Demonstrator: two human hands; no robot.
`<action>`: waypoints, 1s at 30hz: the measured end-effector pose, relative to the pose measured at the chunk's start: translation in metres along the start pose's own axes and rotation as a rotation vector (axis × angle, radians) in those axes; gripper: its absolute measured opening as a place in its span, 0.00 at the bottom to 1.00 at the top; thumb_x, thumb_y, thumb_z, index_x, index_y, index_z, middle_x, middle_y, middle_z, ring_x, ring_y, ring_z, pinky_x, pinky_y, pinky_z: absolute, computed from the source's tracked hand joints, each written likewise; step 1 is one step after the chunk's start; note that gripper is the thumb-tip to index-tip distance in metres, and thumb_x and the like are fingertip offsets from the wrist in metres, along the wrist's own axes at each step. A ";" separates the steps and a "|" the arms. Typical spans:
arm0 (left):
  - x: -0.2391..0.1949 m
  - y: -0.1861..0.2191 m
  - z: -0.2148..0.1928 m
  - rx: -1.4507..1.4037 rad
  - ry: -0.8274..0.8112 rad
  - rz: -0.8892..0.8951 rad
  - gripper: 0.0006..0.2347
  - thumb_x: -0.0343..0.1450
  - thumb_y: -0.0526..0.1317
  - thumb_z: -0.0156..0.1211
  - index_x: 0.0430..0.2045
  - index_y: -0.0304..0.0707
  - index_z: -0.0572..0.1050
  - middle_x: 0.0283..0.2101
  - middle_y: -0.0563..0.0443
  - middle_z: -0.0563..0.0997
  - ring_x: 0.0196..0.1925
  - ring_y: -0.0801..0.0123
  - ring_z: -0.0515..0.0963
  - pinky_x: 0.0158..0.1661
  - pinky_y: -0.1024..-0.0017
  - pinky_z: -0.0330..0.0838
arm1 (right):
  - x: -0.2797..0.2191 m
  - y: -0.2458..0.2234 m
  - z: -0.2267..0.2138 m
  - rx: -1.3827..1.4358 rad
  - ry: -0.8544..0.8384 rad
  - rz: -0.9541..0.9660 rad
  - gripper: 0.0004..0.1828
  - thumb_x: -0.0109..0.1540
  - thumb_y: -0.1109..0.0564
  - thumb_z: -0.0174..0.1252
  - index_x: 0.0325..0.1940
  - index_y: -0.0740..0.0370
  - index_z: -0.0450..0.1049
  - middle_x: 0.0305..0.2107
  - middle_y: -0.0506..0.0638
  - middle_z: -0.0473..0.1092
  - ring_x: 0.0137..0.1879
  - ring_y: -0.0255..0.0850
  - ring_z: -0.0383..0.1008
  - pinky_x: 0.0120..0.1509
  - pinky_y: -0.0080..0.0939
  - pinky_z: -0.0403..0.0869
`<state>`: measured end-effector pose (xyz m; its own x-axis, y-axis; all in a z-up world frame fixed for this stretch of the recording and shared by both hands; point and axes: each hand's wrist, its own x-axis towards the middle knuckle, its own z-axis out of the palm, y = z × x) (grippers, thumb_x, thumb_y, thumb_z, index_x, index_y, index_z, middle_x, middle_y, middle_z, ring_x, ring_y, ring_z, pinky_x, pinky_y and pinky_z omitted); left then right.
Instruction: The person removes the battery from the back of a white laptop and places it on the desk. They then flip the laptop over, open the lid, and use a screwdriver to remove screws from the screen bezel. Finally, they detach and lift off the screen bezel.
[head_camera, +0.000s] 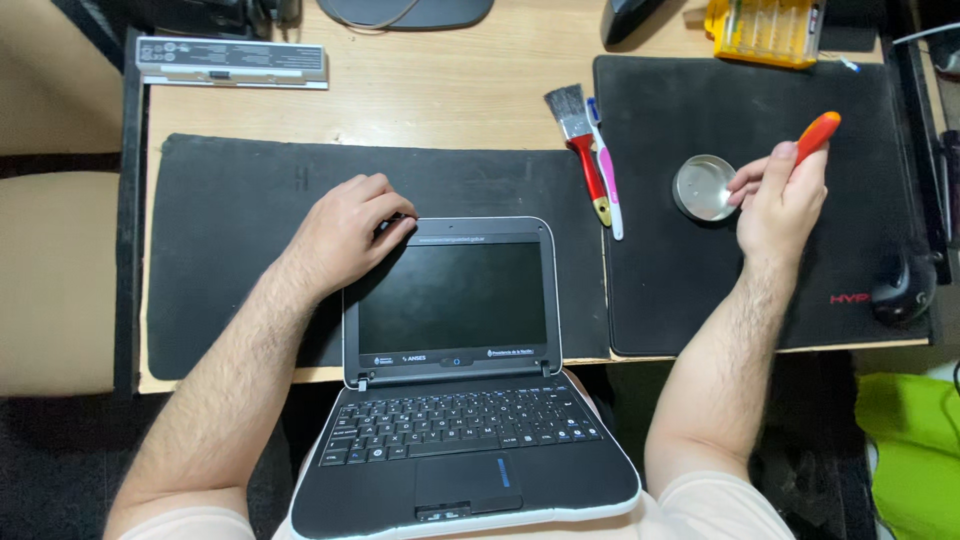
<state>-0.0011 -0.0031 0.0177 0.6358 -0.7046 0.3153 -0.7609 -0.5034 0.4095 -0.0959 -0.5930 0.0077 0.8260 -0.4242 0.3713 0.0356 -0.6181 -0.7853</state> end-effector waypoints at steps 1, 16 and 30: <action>0.000 0.000 0.001 -0.002 -0.002 0.005 0.03 0.86 0.38 0.73 0.45 0.40 0.87 0.45 0.48 0.84 0.42 0.51 0.81 0.44 0.54 0.78 | 0.000 -0.003 -0.004 -0.003 0.005 0.003 0.32 0.96 0.48 0.42 0.98 0.74 0.52 0.34 0.62 0.81 0.27 0.44 0.78 0.34 0.39 0.78; -0.002 -0.004 0.005 0.006 0.012 -0.005 0.03 0.86 0.39 0.72 0.46 0.43 0.87 0.44 0.50 0.83 0.42 0.52 0.81 0.45 0.55 0.78 | -0.012 -0.097 0.006 -0.425 -0.403 0.088 0.44 0.60 0.51 0.84 0.78 0.57 0.75 0.55 0.52 0.67 0.74 0.58 0.66 0.79 0.62 0.69; -0.005 -0.008 0.013 0.047 0.015 -0.073 0.04 0.84 0.44 0.72 0.46 0.49 0.84 0.42 0.53 0.78 0.47 0.54 0.86 0.51 0.54 0.84 | -0.005 -0.185 0.141 -0.249 -0.780 -0.554 0.43 0.56 0.47 0.93 0.61 0.70 0.74 0.44 0.63 0.78 0.70 0.72 0.79 0.75 0.70 0.78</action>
<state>0.0003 -0.0019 0.0014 0.6912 -0.6578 0.2992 -0.7176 -0.5760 0.3916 -0.0270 -0.3831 0.0813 0.8708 0.4669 0.1538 0.4836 -0.7572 -0.4390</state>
